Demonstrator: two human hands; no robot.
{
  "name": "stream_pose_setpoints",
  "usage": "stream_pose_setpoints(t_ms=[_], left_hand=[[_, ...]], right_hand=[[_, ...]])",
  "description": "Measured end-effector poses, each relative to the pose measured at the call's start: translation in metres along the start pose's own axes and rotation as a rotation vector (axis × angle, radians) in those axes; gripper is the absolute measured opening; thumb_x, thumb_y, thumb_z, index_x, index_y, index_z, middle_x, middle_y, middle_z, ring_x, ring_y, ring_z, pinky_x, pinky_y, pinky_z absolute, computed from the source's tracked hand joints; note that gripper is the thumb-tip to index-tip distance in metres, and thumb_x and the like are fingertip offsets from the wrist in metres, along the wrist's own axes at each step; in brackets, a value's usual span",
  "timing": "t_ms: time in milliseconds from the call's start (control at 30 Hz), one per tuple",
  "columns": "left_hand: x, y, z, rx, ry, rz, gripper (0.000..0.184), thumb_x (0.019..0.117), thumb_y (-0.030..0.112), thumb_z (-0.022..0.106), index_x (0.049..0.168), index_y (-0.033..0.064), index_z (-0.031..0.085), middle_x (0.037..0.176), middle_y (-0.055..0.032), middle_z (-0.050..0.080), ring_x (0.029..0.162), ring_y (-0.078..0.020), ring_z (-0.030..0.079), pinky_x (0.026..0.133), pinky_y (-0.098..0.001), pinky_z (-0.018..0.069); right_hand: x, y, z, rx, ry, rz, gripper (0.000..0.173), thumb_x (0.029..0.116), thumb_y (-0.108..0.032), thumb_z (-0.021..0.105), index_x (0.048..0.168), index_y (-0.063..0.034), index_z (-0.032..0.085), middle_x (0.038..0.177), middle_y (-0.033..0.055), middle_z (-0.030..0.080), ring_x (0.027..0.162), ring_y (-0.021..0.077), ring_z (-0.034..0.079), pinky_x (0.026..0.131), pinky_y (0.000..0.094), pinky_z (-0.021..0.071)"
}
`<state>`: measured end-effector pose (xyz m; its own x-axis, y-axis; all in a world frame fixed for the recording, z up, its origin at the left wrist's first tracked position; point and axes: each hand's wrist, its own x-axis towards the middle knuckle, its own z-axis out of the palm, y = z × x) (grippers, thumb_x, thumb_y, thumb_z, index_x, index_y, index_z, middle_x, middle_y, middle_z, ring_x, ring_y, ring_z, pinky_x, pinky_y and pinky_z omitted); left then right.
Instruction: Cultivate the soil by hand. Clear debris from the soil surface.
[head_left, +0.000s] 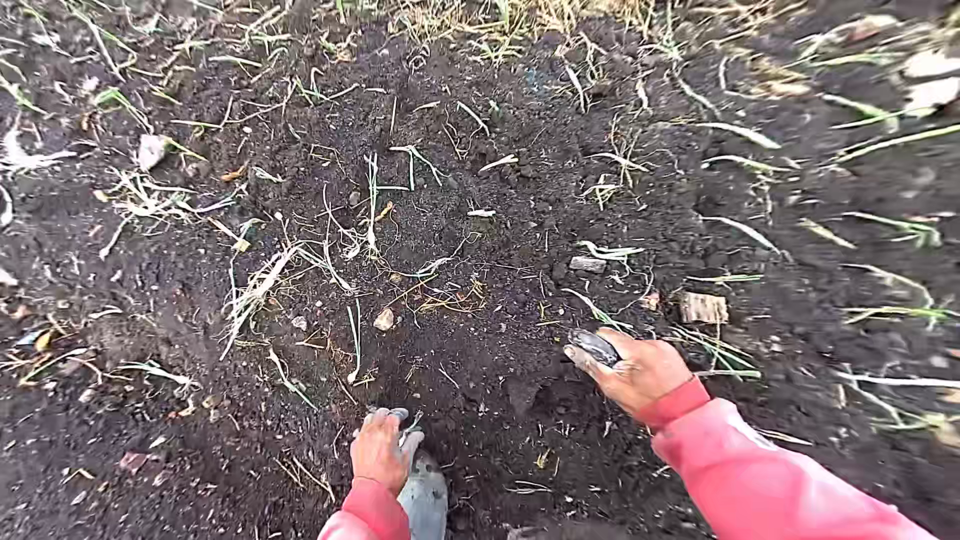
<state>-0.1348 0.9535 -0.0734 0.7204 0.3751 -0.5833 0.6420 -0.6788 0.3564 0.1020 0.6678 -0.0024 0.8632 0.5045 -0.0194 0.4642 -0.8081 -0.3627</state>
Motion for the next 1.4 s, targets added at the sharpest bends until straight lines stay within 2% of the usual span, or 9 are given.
stream_pose_setpoints(t_ms=[167, 300, 467, 600, 733, 833, 1000, 1167, 1400], left_hand=[[-0.004, 0.018, 0.022, 0.159, -0.108, 0.012, 0.041, 0.1043, 0.041, 0.055, 0.132, 0.0134, 0.067, 0.139, -0.0118, 0.064, 0.127, -0.0328, 0.062, 0.100, -0.0559, 0.0527], [-0.002, 0.017, 0.025, 0.047, -0.029, -0.022, 0.037, 0.1048, 0.039, 0.053, 0.127, 0.0155, 0.071, 0.138, -0.0076, 0.065, 0.127, -0.0286, 0.063, 0.104, -0.0541, 0.0508], [-0.008, -0.008, -0.001, -0.585, 0.625, 0.024, 0.024, 0.0942, 0.018, 0.069, 0.108, -0.0015, 0.072, 0.096, -0.0151, 0.076, 0.090, -0.0276, 0.075, 0.087, -0.0524, 0.0590], [0.015, -0.011, -0.052, -0.609, 0.798, -0.037, 0.030, 0.1001, 0.013, 0.058, 0.123, -0.0047, 0.064, 0.102, -0.0220, 0.072, 0.090, -0.0338, 0.072, 0.085, -0.0568, 0.0564], [0.044, -0.006, -0.059, -0.271, 0.577, -0.103, 0.043, 0.0963, 0.035, 0.072, 0.121, -0.0011, 0.071, 0.117, -0.0266, 0.071, 0.111, -0.0452, 0.067, 0.099, -0.0677, 0.0474], [0.047, -0.011, -0.057, -0.176, 0.527, -0.129, 0.035, 0.0998, 0.032, 0.067, 0.114, 0.0010, 0.075, 0.121, -0.0245, 0.070, 0.114, -0.0451, 0.066, 0.098, -0.0671, 0.0485], [0.038, -0.014, -0.064, -0.318, 0.579, 0.042, 0.030, 0.0939, 0.029, 0.071, 0.105, 0.0011, 0.077, 0.100, -0.0219, 0.075, 0.099, -0.0414, 0.072, 0.091, -0.0679, 0.0493], [0.035, 0.073, -0.080, -0.855, 0.247, 0.183, 0.012, 0.0846, 0.011, 0.076, 0.092, 0.0043, 0.071, 0.063, -0.0014, 0.061, 0.044, -0.0088, 0.045, 0.043, -0.0284, 0.0397], [0.094, 0.214, -0.081, -0.619, -0.049, 0.320, 0.010, 0.0887, 0.016, 0.080, 0.092, 0.0082, 0.076, 0.069, -0.0058, 0.068, 0.054, -0.0167, 0.056, 0.055, -0.0386, 0.0480]], right_hand=[[-0.021, -0.024, -0.023, 0.031, -0.134, 0.169, 0.042, 0.0957, -0.044, 0.071, 0.100, -0.0015, 0.069, 0.081, 0.0222, 0.070, 0.080, 0.0448, 0.070, 0.072, 0.0678, 0.0520], [-0.057, -0.042, -0.074, 0.173, 0.266, -0.141, 0.052, 0.0903, -0.056, 0.061, 0.083, -0.0047, 0.064, 0.061, 0.0047, 0.059, 0.052, 0.0165, 0.059, 0.047, 0.0399, 0.0470], [-0.100, -0.062, -0.120, 0.408, 0.402, -0.198, 0.046, 0.0911, -0.058, 0.067, 0.083, -0.0134, 0.064, 0.065, -0.0080, 0.060, 0.056, -0.0040, 0.057, 0.049, 0.0175, 0.0480], [-0.119, -0.058, -0.110, 0.539, 0.416, -0.074, 0.041, 0.0910, -0.056, 0.071, 0.083, -0.0171, 0.063, 0.065, -0.0093, 0.060, 0.052, -0.0028, 0.055, 0.045, 0.0178, 0.0477], [-0.127, -0.061, -0.101, 0.684, 0.425, 0.066, 0.039, 0.0915, -0.059, 0.069, 0.094, -0.0206, 0.067, 0.075, -0.0142, 0.065, 0.064, -0.0063, 0.061, 0.057, 0.0146, 0.0537], [-0.130, -0.062, -0.104, 0.888, 0.387, 0.131, 0.041, 0.0957, -0.065, 0.058, 0.096, -0.0247, 0.064, 0.060, -0.0131, 0.048, 0.046, -0.0008, 0.045, 0.041, 0.0207, 0.0416], [-0.099, -0.059, -0.097, 0.977, 0.446, 0.067, 0.041, 0.1002, -0.061, 0.054, 0.089, -0.0225, 0.061, 0.055, -0.0098, 0.044, 0.042, 0.0032, 0.043, 0.039, 0.0227, 0.0419], [-0.067, -0.074, -0.149, 1.002, 0.588, -0.141, 0.028, 0.1042, -0.046, 0.054, 0.094, -0.0214, 0.064, 0.061, -0.0117, 0.049, 0.046, 0.0016, 0.045, 0.041, 0.0196, 0.0416], [0.022, -0.074, -0.176, 0.960, 0.675, -0.276, 0.018, 0.1048, -0.029, 0.052, 0.096, -0.0140, 0.059, 0.065, -0.0102, 0.052, 0.048, 0.0016, 0.046, 0.040, 0.0218, 0.0419]])
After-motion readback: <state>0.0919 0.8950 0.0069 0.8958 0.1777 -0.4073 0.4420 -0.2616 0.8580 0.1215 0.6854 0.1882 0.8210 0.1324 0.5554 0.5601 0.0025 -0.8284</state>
